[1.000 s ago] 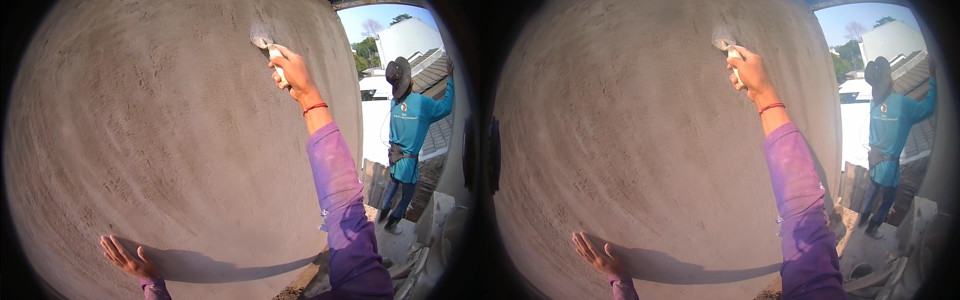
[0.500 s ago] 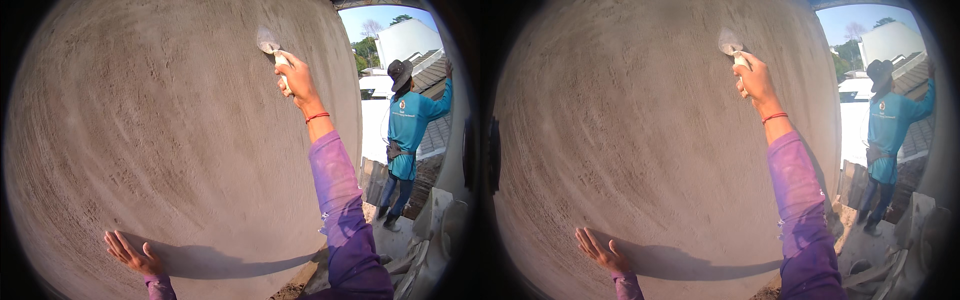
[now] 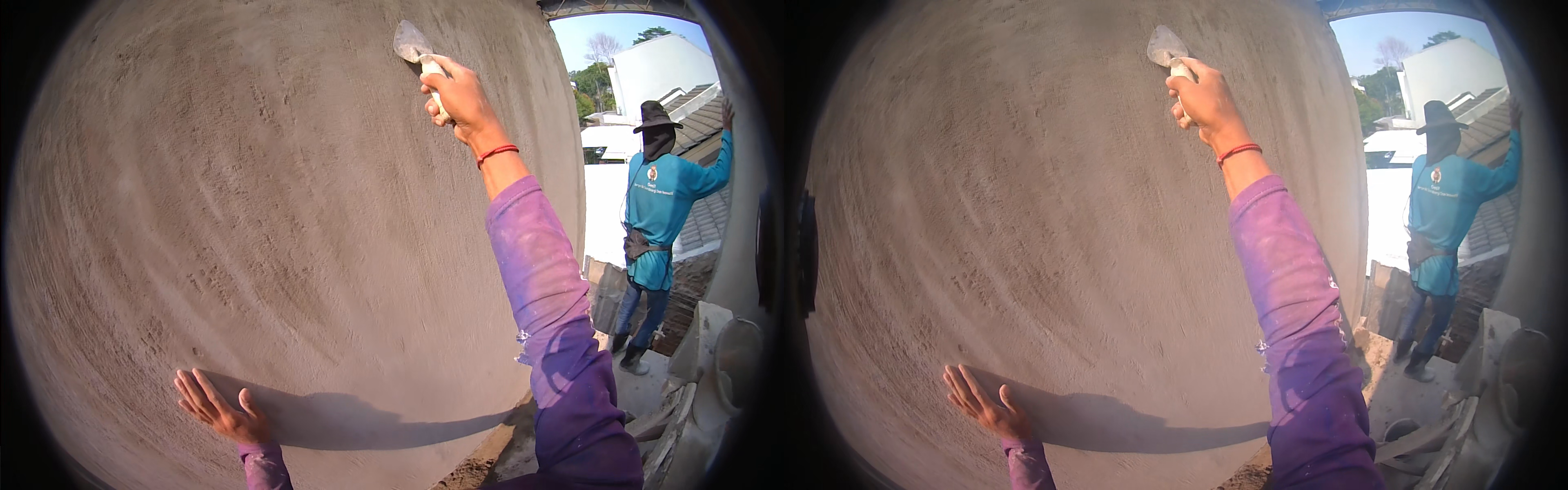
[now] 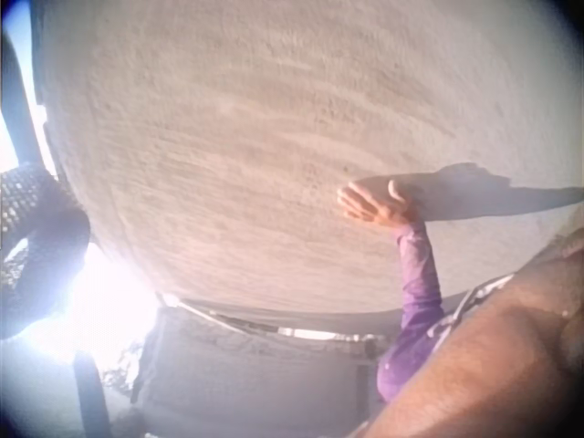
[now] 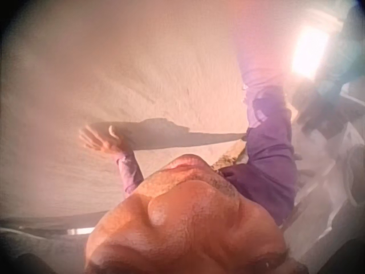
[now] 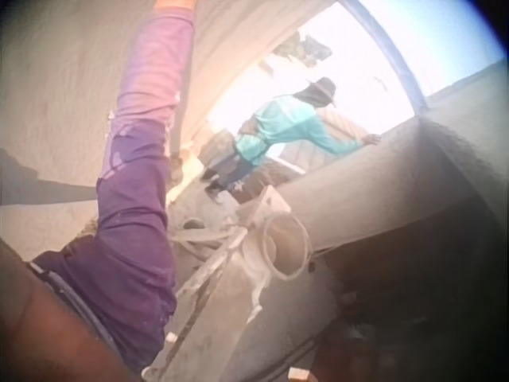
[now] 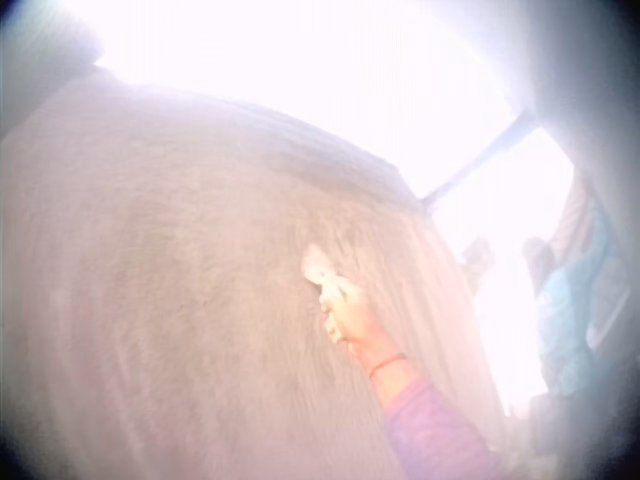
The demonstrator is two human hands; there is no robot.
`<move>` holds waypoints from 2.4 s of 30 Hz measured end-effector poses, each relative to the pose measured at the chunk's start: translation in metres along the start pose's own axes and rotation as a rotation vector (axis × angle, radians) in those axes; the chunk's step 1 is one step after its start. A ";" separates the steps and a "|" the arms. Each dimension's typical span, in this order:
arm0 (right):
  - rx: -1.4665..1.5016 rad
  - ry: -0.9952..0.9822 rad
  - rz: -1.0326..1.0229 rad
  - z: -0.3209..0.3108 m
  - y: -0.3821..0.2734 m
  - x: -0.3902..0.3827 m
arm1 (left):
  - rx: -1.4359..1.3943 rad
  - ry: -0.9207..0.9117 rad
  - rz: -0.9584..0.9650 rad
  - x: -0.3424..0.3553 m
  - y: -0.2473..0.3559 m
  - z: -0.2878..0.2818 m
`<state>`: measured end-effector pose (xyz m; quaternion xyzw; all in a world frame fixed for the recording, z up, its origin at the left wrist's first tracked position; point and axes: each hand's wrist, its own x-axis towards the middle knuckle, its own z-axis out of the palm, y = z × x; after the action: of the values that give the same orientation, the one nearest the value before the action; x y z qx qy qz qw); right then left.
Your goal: The person applies cement to a curved wall using a trowel, smoothing the surface in upward strokes. They scoop cement from a bucket on the floor and continue spreading it along the lower wall section while squatting.
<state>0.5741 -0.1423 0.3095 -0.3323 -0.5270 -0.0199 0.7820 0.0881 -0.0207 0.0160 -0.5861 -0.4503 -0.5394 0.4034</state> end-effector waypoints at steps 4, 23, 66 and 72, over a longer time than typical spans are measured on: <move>-0.029 0.024 0.003 0.005 -0.004 -0.002 | -0.021 0.005 0.001 -0.001 -0.005 0.002; -0.057 -0.058 -0.040 0.048 -0.037 0.040 | -0.078 -0.004 -0.010 -0.005 -0.005 0.003; -0.912 0.504 -0.070 -0.243 0.151 0.020 | 0.146 0.143 0.008 -0.002 -0.007 0.020; -0.838 0.398 -0.203 -0.278 0.161 0.030 | 0.142 0.157 0.022 0.002 0.000 0.017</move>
<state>0.8740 -0.1579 0.1918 -0.5557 -0.3435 -0.3706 0.6602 0.0927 -0.0047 0.0162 -0.5168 -0.4482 -0.5458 0.4839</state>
